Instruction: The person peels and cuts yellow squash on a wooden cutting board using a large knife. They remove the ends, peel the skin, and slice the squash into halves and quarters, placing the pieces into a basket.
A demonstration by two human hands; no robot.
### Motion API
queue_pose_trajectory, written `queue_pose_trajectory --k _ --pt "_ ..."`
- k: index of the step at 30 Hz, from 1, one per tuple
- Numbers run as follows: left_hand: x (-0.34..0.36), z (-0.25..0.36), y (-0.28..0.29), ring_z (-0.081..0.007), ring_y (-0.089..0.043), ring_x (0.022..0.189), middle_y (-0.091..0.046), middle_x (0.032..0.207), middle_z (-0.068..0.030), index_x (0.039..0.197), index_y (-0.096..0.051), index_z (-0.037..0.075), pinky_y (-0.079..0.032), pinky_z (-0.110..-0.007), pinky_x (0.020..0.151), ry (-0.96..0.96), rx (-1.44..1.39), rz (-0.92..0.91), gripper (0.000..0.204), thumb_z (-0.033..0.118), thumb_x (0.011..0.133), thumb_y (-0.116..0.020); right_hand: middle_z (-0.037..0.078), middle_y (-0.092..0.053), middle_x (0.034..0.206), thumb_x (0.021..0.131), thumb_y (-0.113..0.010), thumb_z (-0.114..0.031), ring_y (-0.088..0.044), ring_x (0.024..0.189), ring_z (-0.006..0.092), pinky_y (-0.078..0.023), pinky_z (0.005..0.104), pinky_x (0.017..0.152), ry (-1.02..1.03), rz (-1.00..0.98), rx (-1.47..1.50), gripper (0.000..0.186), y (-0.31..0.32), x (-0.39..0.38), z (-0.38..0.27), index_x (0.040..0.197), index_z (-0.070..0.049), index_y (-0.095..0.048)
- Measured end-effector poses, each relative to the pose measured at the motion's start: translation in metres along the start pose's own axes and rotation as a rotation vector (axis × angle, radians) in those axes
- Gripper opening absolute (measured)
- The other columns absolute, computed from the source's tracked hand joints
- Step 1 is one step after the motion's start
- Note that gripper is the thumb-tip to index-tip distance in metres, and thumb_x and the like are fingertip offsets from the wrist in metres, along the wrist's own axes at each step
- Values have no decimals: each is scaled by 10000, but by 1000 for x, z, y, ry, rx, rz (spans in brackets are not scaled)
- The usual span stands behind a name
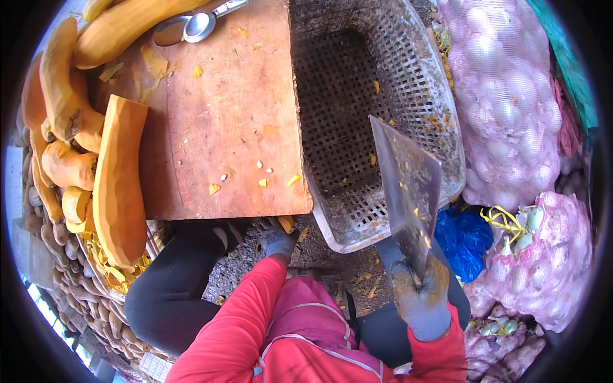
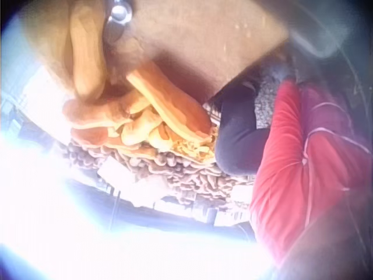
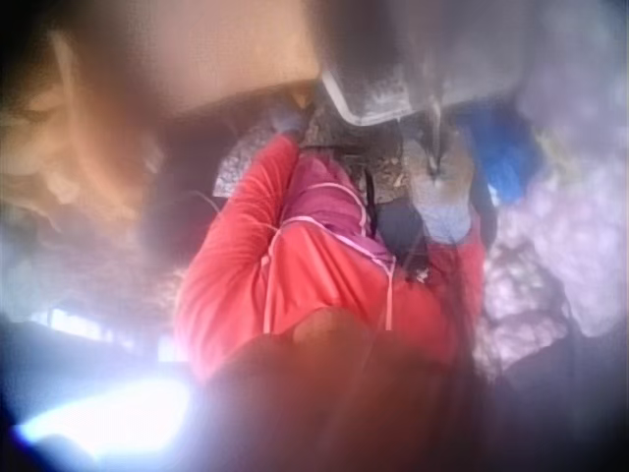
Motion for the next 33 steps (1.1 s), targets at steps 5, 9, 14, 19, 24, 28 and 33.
queue_pose_trajectory --k 5,9,14,19,24,28,33 --pt "17 0 -9 -460 -440 1360 -441 1479 -276 1475 -415 44 -409 -530 1098 -245 71 283 969 544 744 -806 240 -707 1117 904 -662 -78 -723 893 357 -562 393 775 33 -36 -26 504 -2 5 -1 1389 22 -571" --pt "27 -9 0 -430 -578 1205 -587 1314 -251 1385 -522 29 -476 -488 1033 -323 -166 129 861 520 743 -819 252 -695 1178 902 -669 -83 -726 948 376 -567 402 805 156 -33 -128 506 -2 5 -10 1382 38 -566" --pt "29 -22 31 -396 -650 1111 -674 1200 -222 1320 -582 24 -498 -460 1011 -355 -772 -11 767 496 767 -826 263 -685 1204 905 -676 -97 -719 995 398 -570 414 839 191 -27 -123 504 -2 0 -15 1373 51 -564" --pt "65 -56 20 -384 -604 1223 -641 1315 -205 1335 -579 40 -429 -450 1096 -272 -609 43 706 403 786 -835 273 -688 1172 901 -689 -99 -718 992 407 -573 423 832 250 -5 -58 502 -7 -5 -18 1360 61 -566" --pt "43 -50 37 -385 -556 1286 -618 1354 -175 1399 -561 84 -437 -484 1067 -493 -149 352 719 424 803 -773 70 -585 697 889 -675 -102 -562 586 164 -459 333 558 312 65 -25 486 -11 -5 -25 1349 36 -601" --pt "27 6 19 -371 -564 1276 -627 1326 -173 1394 -586 93 -437 -519 1049 -740 439 180 713 493 818 -713 87 -581 701 895 -679 -105 -569 583 190 -462 342 558 301 46 -50 482 -11 -2 -29 1347 39 -597" --pt "46 18 -22 -369 -581 1269 -630 1351 -168 1334 -641 83 -428 -535 1064 -1002 654 325 518 386 915 -604 113 -621 757 891 -682 -89 -590 599 225 -488 358 578 334 51 -101 495 -11 2 -27 1359 41 -583"
Point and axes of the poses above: each hand's wrist, its own x-axis towards the middle knuckle, its own y-axis out of the back of the hand, z = x × y, the point moved 7 cm from there along x, towards the middle knuckle
